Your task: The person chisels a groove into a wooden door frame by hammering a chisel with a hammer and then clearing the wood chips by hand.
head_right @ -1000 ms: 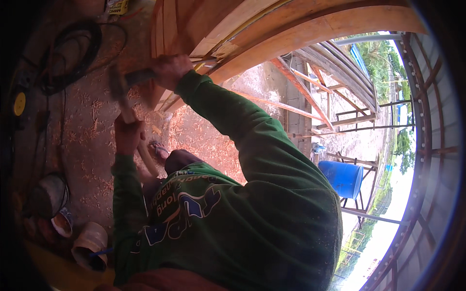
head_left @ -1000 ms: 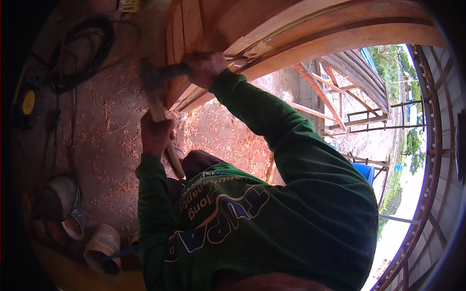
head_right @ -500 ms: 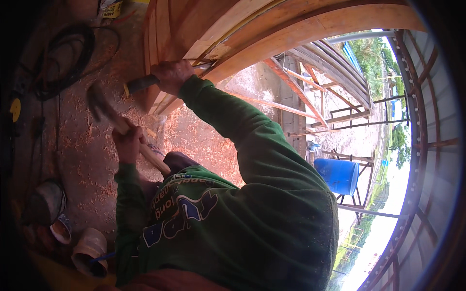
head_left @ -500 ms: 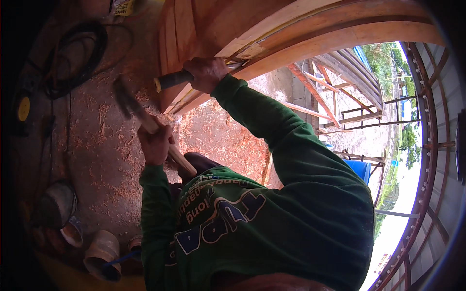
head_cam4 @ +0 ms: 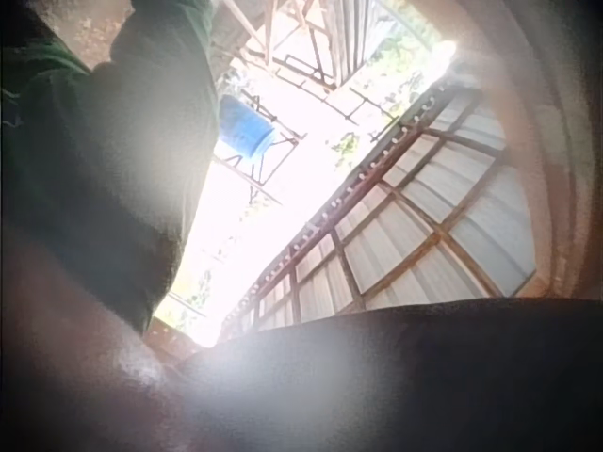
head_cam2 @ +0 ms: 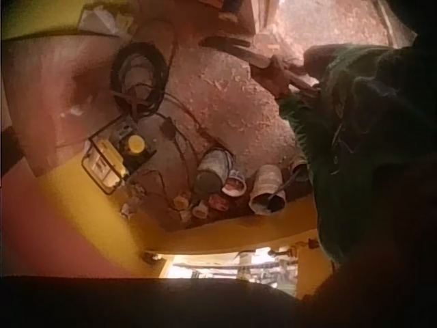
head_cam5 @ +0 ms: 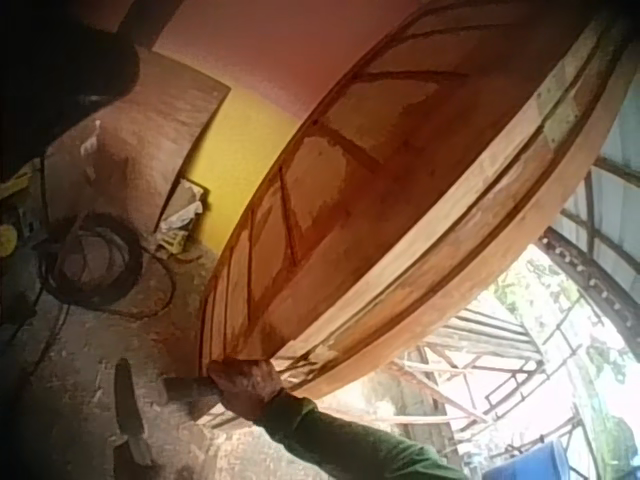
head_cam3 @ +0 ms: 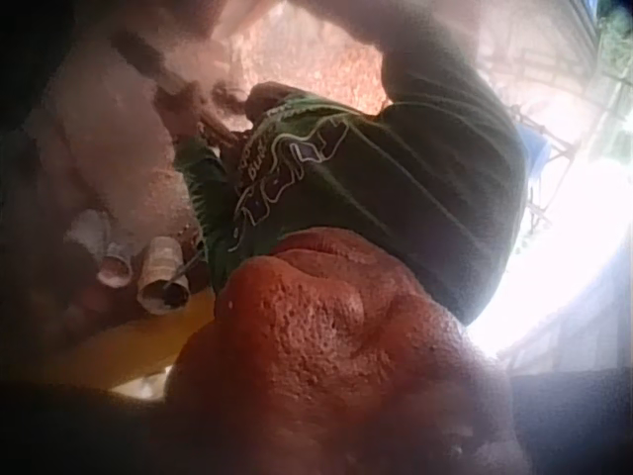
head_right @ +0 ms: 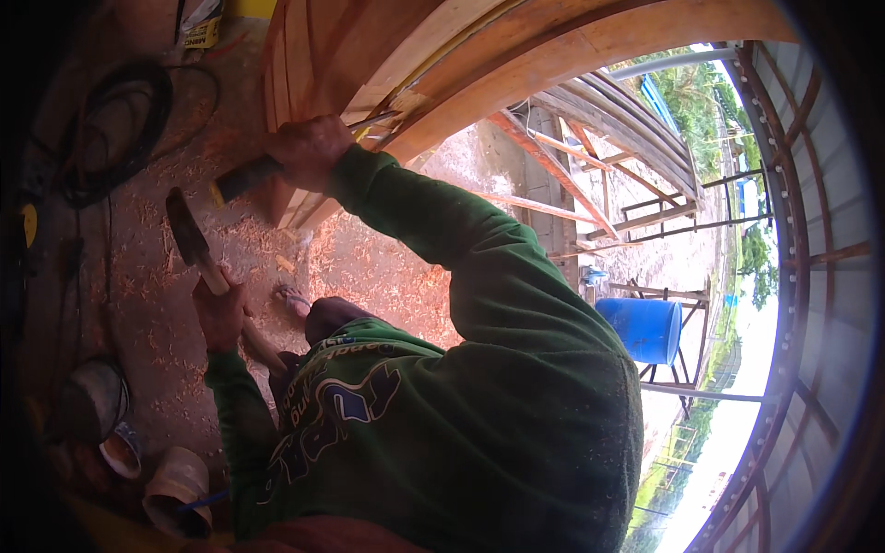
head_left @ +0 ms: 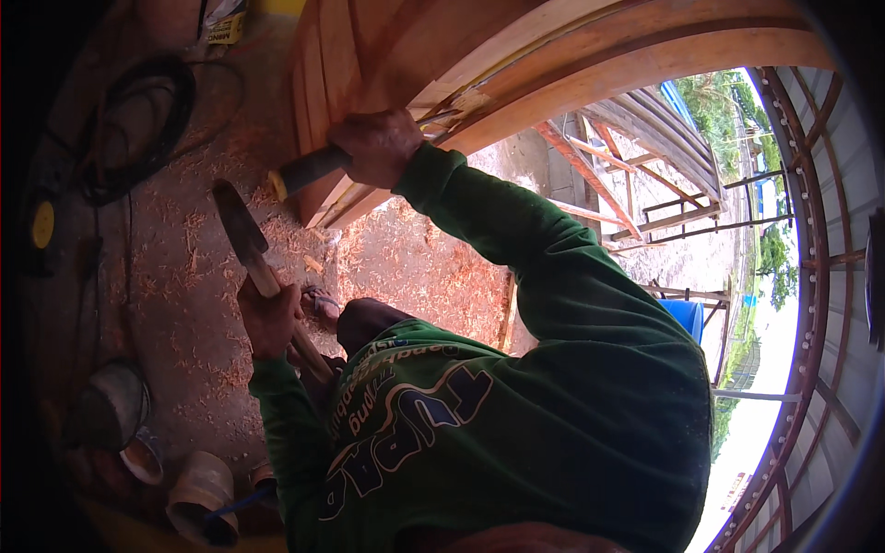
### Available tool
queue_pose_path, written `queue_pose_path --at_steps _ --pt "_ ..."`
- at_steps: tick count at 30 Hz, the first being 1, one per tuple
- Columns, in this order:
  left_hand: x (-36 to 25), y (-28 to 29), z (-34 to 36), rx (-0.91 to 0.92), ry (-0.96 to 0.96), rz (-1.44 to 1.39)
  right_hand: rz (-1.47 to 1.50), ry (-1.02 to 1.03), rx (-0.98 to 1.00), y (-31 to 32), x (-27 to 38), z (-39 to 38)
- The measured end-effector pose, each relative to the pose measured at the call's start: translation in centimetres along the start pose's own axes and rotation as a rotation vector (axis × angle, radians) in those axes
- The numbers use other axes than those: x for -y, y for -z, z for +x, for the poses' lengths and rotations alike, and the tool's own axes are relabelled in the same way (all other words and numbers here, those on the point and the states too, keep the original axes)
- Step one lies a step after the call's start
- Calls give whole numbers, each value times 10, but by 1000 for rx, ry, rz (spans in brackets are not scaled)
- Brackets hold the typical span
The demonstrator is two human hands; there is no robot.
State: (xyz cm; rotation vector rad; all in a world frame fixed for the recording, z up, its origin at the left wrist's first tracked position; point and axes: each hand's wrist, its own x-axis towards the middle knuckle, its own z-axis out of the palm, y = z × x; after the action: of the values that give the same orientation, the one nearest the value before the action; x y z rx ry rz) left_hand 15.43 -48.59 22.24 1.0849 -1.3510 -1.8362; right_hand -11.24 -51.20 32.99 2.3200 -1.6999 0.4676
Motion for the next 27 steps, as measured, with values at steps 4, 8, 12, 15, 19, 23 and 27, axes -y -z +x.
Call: queue_pose_path --at_steps 4,8,12,15,19,23,27 --pt "-9 -3 8 13 0 -50 -66 -28 19 -6 -13 -4" --pt "-20 -18 22 -7 -112 -171 -85 -68 -8 -10 -13 2" --pt "-31 -30 44 64 -46 -55 -67 -115 -16 -9 -16 3" --pt "-31 -26 41 65 -90 -100 -77 -80 -14 -6 -16 0" --pt "-10 -24 46 17 -193 -26 -87 -72 61 -4 -13 -5" --pt "-14 -29 38 -16 -166 -88 -117 -100 2 -10 -17 -5" --pt "-26 -39 41 80 -51 -197 -165 -170 25 -5 -19 -4"
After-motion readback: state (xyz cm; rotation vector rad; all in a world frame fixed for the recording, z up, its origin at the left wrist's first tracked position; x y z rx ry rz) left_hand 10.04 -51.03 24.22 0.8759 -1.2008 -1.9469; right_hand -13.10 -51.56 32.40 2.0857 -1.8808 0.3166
